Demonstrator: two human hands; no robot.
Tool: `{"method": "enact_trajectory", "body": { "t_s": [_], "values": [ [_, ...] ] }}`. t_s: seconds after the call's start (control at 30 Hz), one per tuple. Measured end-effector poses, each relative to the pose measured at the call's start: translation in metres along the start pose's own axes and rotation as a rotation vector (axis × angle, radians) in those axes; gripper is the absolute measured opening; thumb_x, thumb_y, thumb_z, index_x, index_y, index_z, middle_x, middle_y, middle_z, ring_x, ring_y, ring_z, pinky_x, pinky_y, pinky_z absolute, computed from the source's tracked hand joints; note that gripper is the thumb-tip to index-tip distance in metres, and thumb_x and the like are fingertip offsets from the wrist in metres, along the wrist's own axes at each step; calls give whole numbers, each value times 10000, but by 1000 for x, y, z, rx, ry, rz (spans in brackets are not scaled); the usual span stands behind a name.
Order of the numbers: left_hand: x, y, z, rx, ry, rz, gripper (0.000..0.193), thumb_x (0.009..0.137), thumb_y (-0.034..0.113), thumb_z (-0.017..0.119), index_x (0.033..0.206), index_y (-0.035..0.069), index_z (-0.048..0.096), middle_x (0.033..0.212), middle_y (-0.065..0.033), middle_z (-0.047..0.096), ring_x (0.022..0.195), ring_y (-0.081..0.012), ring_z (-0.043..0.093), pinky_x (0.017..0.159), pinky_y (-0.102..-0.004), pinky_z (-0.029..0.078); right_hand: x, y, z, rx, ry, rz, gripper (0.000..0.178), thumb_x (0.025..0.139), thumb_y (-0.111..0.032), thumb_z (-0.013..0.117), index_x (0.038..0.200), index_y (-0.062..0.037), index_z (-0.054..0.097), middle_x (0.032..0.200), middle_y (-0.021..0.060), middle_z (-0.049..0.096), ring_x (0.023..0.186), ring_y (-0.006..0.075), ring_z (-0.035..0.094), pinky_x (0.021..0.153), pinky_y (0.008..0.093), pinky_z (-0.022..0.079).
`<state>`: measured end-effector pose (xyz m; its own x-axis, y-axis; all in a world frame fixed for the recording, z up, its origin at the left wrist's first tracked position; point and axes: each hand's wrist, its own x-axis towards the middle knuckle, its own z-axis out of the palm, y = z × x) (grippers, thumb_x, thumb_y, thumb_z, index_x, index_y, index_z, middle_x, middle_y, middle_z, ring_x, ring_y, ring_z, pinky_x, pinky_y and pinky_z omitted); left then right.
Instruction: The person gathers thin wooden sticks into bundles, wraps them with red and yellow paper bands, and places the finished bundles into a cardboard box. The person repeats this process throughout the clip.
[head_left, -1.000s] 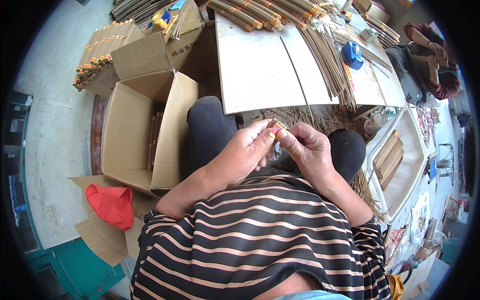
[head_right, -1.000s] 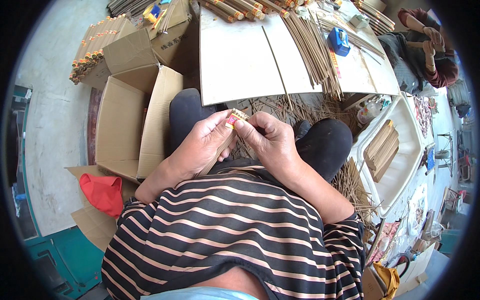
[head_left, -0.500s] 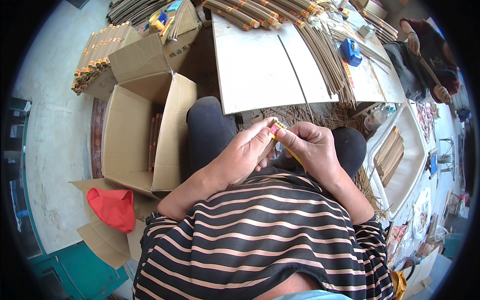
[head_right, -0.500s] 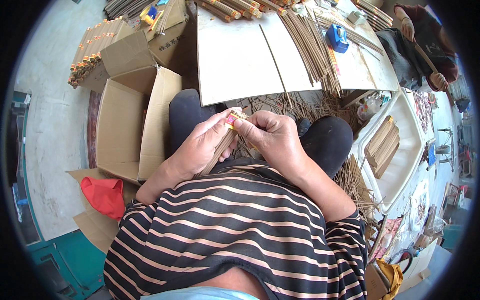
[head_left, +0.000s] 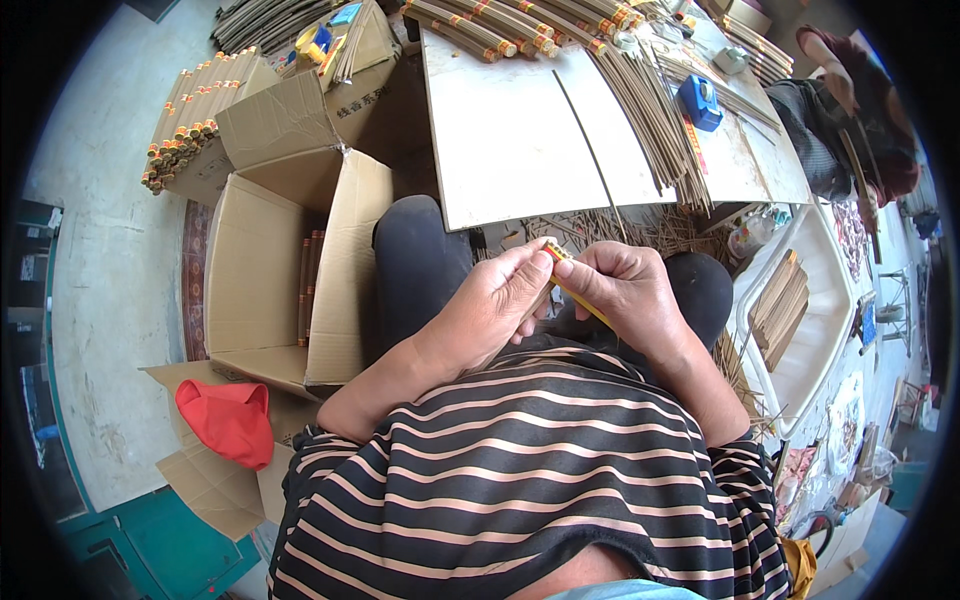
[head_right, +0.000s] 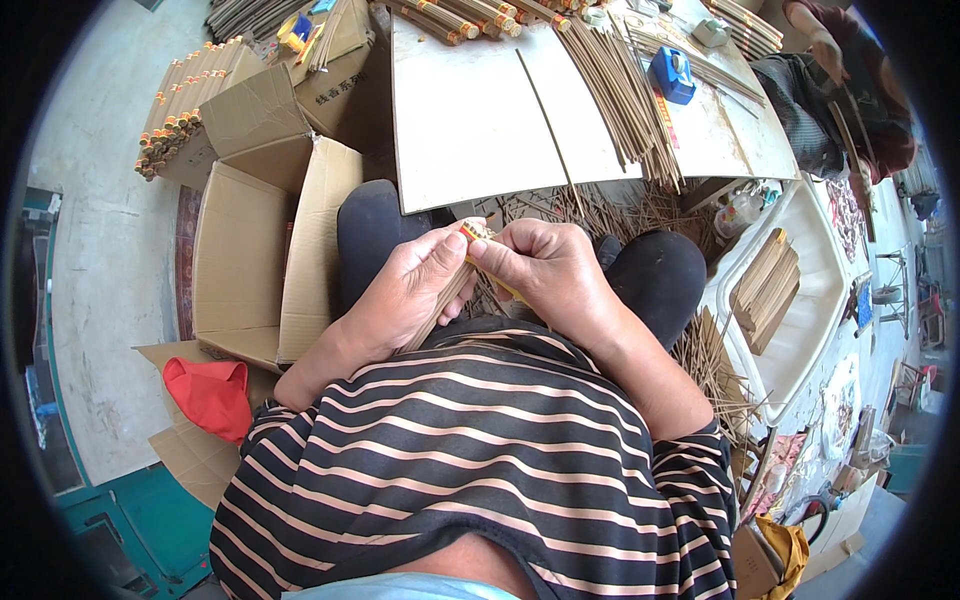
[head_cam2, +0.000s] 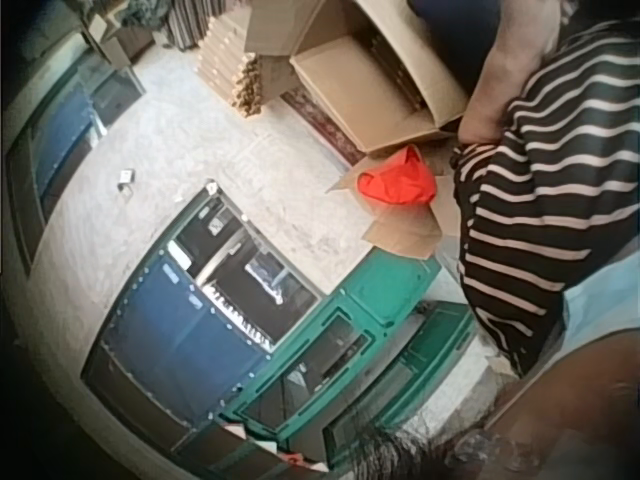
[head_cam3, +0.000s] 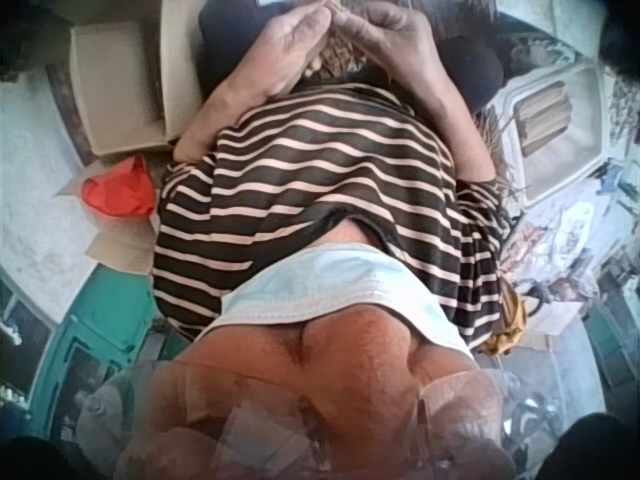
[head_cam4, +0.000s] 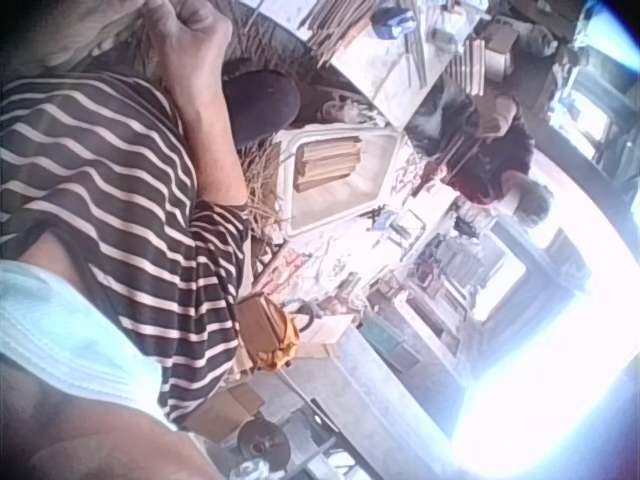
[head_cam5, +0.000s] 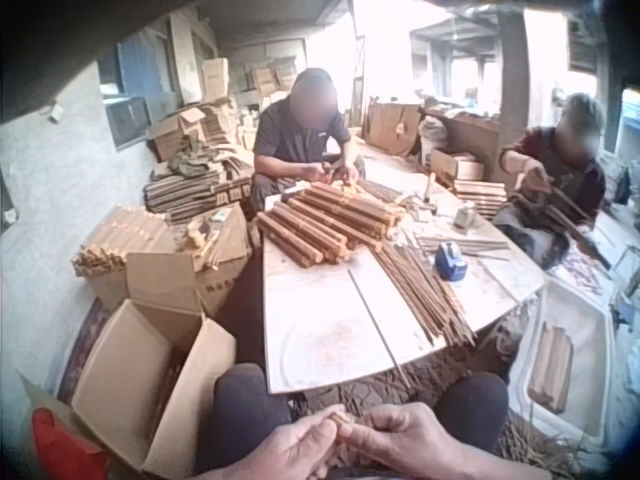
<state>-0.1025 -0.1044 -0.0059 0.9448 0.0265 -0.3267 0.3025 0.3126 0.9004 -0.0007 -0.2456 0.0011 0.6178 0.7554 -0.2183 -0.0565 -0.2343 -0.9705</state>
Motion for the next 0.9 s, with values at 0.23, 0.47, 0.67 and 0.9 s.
{"method": "enact_trajectory", "body": {
  "t_s": [0.23, 0.47, 0.67, 0.9],
  "values": [
    [0, 2, 2, -31, -2, -4, 434, 966, 343, 351, 1196, -18, 422, 682, 3, 431, 552, -43, 381, 471, -155, 337, 2, 0, -5, -3, -40, 29, 288, 838, -269, 634, 692, -25, 593, 532, 2, 527, 470, 46, 463, 418, 177, 326],
    [3, 0, 2, -67, 5, -3, 371, 967, 344, 345, 1018, 0, 477, 651, 0, 434, 517, -41, 379, 443, -153, 336, 3, 3, -5, 11, -31, 25, 296, 834, -274, 639, 678, -29, 584, 525, -5, 514, 467, 45, 455, 416, 180, 314],
    [1, -1, 0, -61, 7, -16, 352, 964, 347, 355, 968, 23, 490, 652, -17, 468, 500, -44, 408, 431, -154, 350, 1, 0, -5, -120, 6, -37, 280, 814, -248, 659, 689, -4, 602, 546, 0, 518, 497, 51, 452, 431, 212, 363],
    [2, -2, -1, -122, -7, -39, 416, 942, 415, 374, 1017, 29, 509, 657, -14, 506, 487, -45, 438, 426, -153, 360, 6, 20, -5, -235, 64, -315, 254, 784, -237, 684, 697, -13, 600, 548, 32, 523, 509, 71, 478, 447, 237, 403]
  ]
}}
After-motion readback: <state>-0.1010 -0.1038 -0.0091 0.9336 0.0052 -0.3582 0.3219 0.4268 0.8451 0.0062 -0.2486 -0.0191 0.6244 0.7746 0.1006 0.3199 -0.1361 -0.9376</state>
